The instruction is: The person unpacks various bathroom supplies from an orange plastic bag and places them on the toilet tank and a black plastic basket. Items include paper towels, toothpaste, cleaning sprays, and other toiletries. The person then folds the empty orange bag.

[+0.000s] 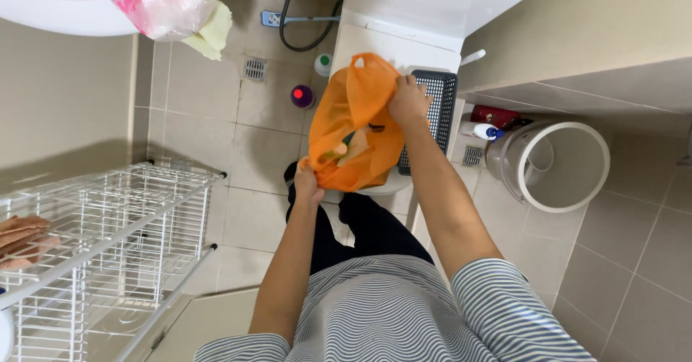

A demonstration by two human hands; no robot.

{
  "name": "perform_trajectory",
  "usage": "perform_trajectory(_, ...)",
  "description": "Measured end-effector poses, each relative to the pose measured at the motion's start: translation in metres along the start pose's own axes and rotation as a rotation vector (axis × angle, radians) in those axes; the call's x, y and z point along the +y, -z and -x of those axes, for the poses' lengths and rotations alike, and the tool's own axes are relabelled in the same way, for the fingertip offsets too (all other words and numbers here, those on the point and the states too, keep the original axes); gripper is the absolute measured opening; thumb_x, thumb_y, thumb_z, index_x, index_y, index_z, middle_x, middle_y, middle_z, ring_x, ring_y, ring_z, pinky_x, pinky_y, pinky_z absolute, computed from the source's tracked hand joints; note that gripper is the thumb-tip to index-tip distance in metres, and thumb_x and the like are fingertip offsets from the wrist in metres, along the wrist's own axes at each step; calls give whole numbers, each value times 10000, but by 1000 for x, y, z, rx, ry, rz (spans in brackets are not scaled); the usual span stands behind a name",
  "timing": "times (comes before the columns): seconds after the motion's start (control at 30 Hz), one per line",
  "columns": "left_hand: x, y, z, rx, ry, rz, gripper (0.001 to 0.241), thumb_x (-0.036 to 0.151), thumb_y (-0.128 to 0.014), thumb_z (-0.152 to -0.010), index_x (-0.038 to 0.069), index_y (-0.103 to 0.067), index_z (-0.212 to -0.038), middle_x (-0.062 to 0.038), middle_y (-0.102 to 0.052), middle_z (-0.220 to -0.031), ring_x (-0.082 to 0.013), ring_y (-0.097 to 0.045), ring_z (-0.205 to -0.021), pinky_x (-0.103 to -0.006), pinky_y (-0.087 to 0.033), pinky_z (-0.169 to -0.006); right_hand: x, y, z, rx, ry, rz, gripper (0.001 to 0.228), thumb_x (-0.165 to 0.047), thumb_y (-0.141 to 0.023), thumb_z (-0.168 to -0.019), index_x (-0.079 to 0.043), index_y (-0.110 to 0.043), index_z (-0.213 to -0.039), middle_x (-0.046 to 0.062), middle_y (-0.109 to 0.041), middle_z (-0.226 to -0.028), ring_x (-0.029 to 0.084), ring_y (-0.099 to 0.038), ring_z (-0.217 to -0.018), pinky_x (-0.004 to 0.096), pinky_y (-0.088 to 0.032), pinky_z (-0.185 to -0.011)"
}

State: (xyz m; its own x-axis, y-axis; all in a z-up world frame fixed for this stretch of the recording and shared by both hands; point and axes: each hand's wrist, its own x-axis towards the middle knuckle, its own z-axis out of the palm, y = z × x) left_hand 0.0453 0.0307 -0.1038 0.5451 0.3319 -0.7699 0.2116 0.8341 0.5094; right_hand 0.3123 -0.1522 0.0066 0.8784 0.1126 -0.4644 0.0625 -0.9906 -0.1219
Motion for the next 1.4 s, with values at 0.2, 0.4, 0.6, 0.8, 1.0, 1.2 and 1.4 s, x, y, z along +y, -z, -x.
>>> perform_trajectory(0.2,27,-40,1,48,243,-13,488,393,-318,-1095,30,-548,-1327,-123,-646,-1293,-291,-653,-1157,-435,-551,-971,26,-71,-36,140,110,-313,303,-262,-531,-1078,-130,-630,-1332,81,-621,-1363,315,-582,-1254,548,-476,-1065)
perform_trajectory(0.4,43,-50,-14,-99,360,1,415,282,-330,-1058,52,-577,-1299,-120,-683,-1235,-281,-700,-1075,-448,-603,-909,12,-26,8,841,-35,-752,236,-72,-667,-887,-50,-510,-1062,173,-531,-1100,351,-493,-1046,513,-409,-964)
perform_trajectory(0.6,-47,60,-125,-989,489,512,382,186,-299,-1124,-42,-559,-1288,-193,-642,-1090,-357,-668,-902,-526,-580,-783,-49,26,98,705,622,-360,627,-320,-790,-757,-148,-572,-1319,232,-461,-1405,462,-340,-1340,719,-250,-1024)
perform_trajectory(0.8,69,-55,-10,-271,653,-223,610,565,-328,-1050,78,-581,-1316,-105,-683,-1255,-244,-686,-1108,-424,-577,-948,-38,-48,25,507,451,163,551,-263,-717,-822,-240,-620,-1364,133,-447,-1535,506,-289,-1442,875,-104,-996)
perform_trajectory(1.0,30,-2,-59,-491,699,-323,511,454,-513,-1008,122,-553,-1395,-32,-666,-1307,-187,-662,-1168,-385,-546,-1002,-17,-73,-31,272,185,59,336,-112,-605,-978,-184,-643,-1304,81,-673,-1243,304,-608,-1222,749,-298,-1106)
perform_trajectory(1.2,66,-36,-36,-274,-233,-883,413,352,-609,-1026,25,-621,-1278,-98,-718,-1114,-198,-686,-1021,-349,-543,-890,-15,-57,-49,40,-32,-219,295,-237,-542,-1064,-190,-581,-1353,121,-706,-1152,330,-647,-1135,633,-405,-1045)
perform_trajectory(1.4,71,-48,-54,-218,-24,-318,543,432,-497,-1030,57,-476,-1422,-90,-630,-1293,-202,-634,-1139,-354,-523,-958,-32,-17,-19,473,26,-41,508,-375,-821,-805,-112,-591,-1174,168,-517,-1206,395,-441,-1177,684,-344,-897)
